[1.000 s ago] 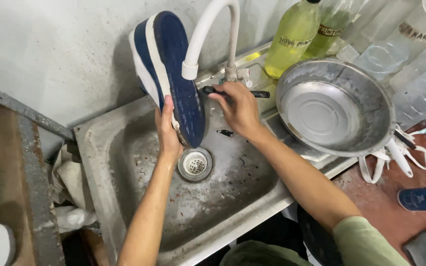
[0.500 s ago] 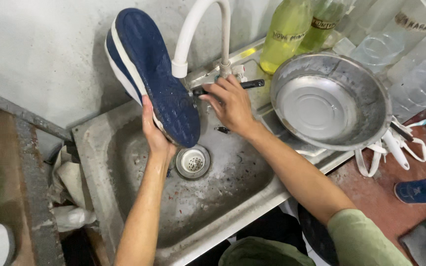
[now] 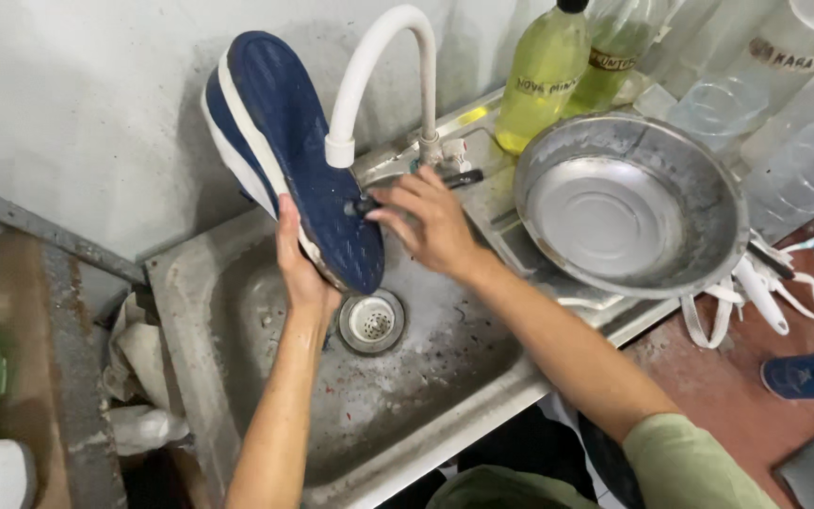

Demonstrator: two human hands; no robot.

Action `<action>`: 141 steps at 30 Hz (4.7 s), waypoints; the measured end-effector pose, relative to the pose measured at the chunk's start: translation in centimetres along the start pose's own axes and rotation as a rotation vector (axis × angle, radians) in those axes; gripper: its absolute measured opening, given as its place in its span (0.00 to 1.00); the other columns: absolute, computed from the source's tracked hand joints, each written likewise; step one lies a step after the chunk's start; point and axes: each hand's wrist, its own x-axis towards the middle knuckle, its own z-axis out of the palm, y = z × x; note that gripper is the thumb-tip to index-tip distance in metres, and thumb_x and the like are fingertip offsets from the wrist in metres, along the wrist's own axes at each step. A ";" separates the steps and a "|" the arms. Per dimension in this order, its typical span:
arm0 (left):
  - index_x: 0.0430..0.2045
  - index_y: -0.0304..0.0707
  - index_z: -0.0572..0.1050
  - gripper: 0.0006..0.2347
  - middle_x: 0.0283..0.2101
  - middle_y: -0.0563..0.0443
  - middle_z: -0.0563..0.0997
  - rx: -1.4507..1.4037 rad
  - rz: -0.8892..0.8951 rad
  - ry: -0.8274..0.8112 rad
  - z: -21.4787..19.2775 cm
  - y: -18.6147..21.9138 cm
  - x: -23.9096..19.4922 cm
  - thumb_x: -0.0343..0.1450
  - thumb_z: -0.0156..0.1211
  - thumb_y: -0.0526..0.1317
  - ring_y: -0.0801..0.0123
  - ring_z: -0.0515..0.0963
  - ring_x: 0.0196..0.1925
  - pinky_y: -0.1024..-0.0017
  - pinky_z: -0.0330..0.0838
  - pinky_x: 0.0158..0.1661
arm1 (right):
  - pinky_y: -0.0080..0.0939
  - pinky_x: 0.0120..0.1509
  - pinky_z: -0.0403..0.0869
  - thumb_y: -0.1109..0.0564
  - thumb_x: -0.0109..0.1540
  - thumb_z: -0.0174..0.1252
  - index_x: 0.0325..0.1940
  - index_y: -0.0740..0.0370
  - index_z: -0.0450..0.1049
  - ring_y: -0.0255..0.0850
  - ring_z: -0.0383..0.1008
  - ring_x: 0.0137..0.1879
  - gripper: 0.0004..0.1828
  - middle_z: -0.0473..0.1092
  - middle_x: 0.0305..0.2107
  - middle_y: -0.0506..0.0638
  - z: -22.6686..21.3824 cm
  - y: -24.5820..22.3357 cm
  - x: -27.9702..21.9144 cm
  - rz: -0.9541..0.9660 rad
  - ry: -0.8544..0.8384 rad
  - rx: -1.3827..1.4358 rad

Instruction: The person scrubs the sole of a blue and white sneaker with a brush under running water in a sink. They rotate the shoe to clean different areas of the sole and then rinse it thoroughly.

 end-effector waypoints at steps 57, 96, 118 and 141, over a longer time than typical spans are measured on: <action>0.83 0.37 0.68 0.33 0.79 0.35 0.74 0.383 0.438 -0.003 -2.3 -4.7 2.0 0.84 0.73 0.54 0.59 0.74 0.78 0.51 0.71 0.78 | 0.50 0.66 0.75 0.58 0.70 0.80 0.52 0.62 0.86 0.50 0.80 0.50 0.11 0.80 0.38 0.56 0.7 0.5 -0.2 0.318 0.208 0.383; 0.72 0.49 0.75 0.25 0.67 0.47 0.84 0.183 0.317 -0.069 -1.6 -0.8 -0.4 0.85 0.58 0.62 0.66 0.87 0.64 0.59 0.83 0.70 | 0.59 0.59 0.76 0.53 0.69 0.82 0.49 0.59 0.84 0.58 0.77 0.44 0.13 0.76 0.32 0.56 -0.7 0.7 0.5 0.390 0.139 0.117; 0.57 0.58 0.89 0.24 0.63 0.51 0.91 -0.294 0.043 -0.078 -3.6 1.8 2.6 0.78 0.65 0.68 0.57 0.92 0.64 0.48 0.84 0.74 | 0.49 0.63 0.77 0.54 0.75 0.77 0.60 0.51 0.88 0.50 0.78 0.47 0.10 0.79 0.38 0.52 -0.8 -0.3 0.7 0.315 0.062 0.178; 0.74 0.61 0.78 0.22 0.75 0.57 0.82 -0.181 0.482 -0.102 -2.6 1.2 3.3 0.89 0.53 0.65 0.71 0.80 0.76 0.61 0.69 0.83 | 0.57 0.57 0.75 0.48 0.71 0.79 0.56 0.56 0.90 0.58 0.72 0.44 0.14 0.76 0.40 0.56 0.8 -6.5 -0.4 -0.002 -0.088 0.361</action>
